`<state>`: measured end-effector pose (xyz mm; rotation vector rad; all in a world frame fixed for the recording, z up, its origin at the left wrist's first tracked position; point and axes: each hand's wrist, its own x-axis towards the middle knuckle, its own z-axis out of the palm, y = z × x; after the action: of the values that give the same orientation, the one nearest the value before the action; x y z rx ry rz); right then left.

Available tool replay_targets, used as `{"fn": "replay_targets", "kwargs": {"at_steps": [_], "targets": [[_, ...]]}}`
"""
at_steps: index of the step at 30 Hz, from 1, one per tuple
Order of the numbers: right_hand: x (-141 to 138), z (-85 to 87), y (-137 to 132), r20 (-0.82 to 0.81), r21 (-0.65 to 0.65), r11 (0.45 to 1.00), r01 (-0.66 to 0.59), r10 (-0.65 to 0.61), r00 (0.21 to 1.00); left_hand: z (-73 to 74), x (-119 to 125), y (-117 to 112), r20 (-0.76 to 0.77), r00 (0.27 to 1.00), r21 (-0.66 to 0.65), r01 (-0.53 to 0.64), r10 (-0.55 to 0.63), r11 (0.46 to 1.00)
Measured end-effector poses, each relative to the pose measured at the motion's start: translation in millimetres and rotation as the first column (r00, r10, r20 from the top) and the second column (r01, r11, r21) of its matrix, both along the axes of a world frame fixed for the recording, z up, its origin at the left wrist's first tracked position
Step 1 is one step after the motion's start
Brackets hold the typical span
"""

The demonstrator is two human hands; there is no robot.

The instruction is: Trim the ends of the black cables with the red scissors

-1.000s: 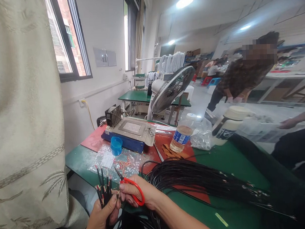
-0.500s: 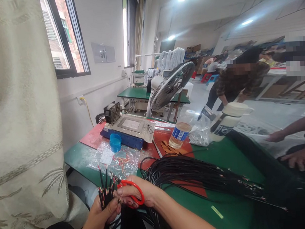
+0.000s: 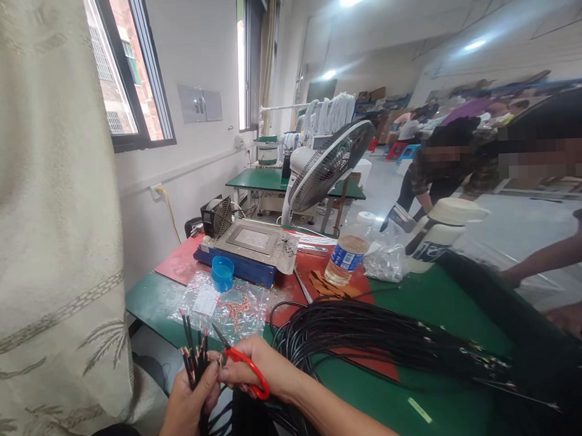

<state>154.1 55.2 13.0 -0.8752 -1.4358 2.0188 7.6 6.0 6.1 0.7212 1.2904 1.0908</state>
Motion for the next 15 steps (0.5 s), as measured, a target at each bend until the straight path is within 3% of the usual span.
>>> {"fn": "replay_targets", "kwargs": {"at_steps": [7, 15], "targets": [[-0.6, -2.9, 2.6, -0.082, -0.045, 0.998, 0.046, -0.049, 0.995, 3.2, 2.9, -0.4, -0.022, 0.999, 0.019, -0.031, 0.031, 0.999], [-2.0, -2.8, 2.0, -0.018, -0.035, 0.995, 0.088, -0.089, 0.996, 3.9, 3.4, 0.9, -0.07, 0.995, 0.009, -0.064, 0.064, 0.998]]}}
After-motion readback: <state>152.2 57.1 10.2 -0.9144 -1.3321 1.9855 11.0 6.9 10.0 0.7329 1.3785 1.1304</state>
